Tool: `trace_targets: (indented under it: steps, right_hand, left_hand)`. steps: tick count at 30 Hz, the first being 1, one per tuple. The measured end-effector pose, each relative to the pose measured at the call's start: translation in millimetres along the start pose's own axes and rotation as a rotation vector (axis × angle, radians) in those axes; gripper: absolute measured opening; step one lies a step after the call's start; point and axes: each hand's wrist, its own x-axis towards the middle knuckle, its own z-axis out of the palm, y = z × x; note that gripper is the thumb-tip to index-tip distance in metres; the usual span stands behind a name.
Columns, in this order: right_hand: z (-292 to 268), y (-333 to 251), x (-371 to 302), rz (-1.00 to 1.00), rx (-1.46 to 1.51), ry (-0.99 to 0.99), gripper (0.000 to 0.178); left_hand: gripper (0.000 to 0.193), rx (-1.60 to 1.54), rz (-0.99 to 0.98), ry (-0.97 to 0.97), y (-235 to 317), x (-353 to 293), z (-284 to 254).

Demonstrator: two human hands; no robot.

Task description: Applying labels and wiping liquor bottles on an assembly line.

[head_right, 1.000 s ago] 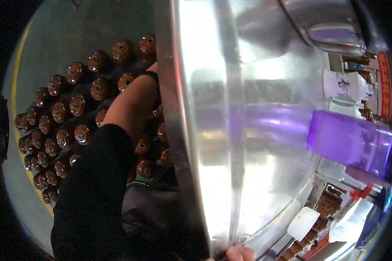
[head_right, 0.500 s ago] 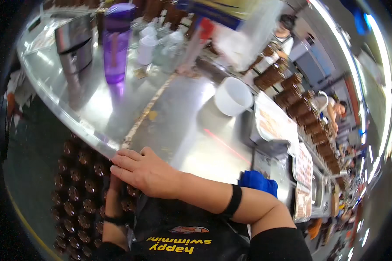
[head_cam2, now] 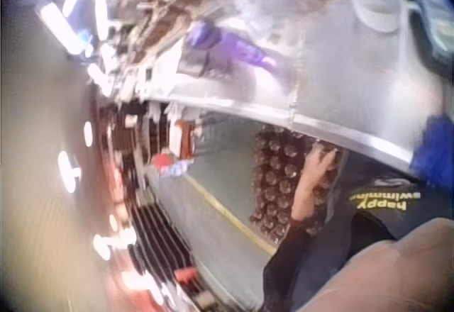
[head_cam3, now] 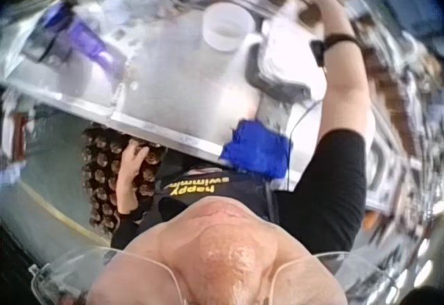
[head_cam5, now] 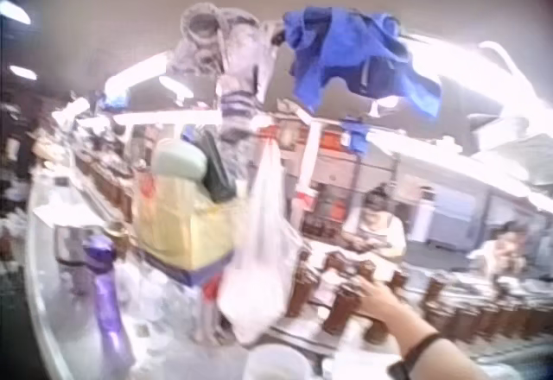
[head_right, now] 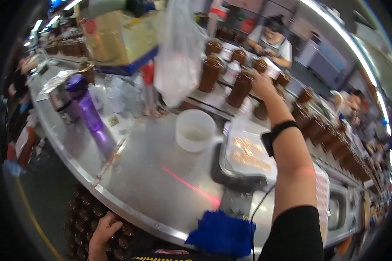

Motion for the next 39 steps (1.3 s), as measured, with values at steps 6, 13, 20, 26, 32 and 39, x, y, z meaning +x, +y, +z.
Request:
trace_targets:
  steps: [6, 13, 20, 26, 32, 39]
  right_hand:
    - [15.6, 39.3, 10.4, -0.002, -0.152, 0.116, 0.028]
    - [14.5, 68.9, -22.9, 0.0, -0.014, 0.307, 0.02]
    - [-143.0, 59.8, -126.8, -0.233, 0.089, 0.457, 0.024]
    - [-232.7, -37.9, -243.7, -0.18, 0.581, 0.305, 0.02]
    - [-159.6, -59.9, -317.6, -0.011, 1.021, -0.087, 0.024]
    - [-67.4, -56.8, -385.4, 0.262, 1.025, 0.003, 0.04]
  left_hand:
    - [0.034, 0.28, 0.098, -0.097, 63.6, -18.8, 13.4]
    - [0.033, 0.337, 0.314, -0.073, 94.7, -36.9, 28.3]
    - [0.036, 0.355, 0.611, -0.233, 126.8, -11.8, 67.8]
    - [0.08, 0.145, 1.031, -0.304, 204.2, 27.5, 163.7]
    - [0.091, -0.391, 0.692, -0.816, 227.4, 41.5, 256.6]
    - [0.054, -0.656, 0.093, -0.846, 165.4, 38.7, 283.0]
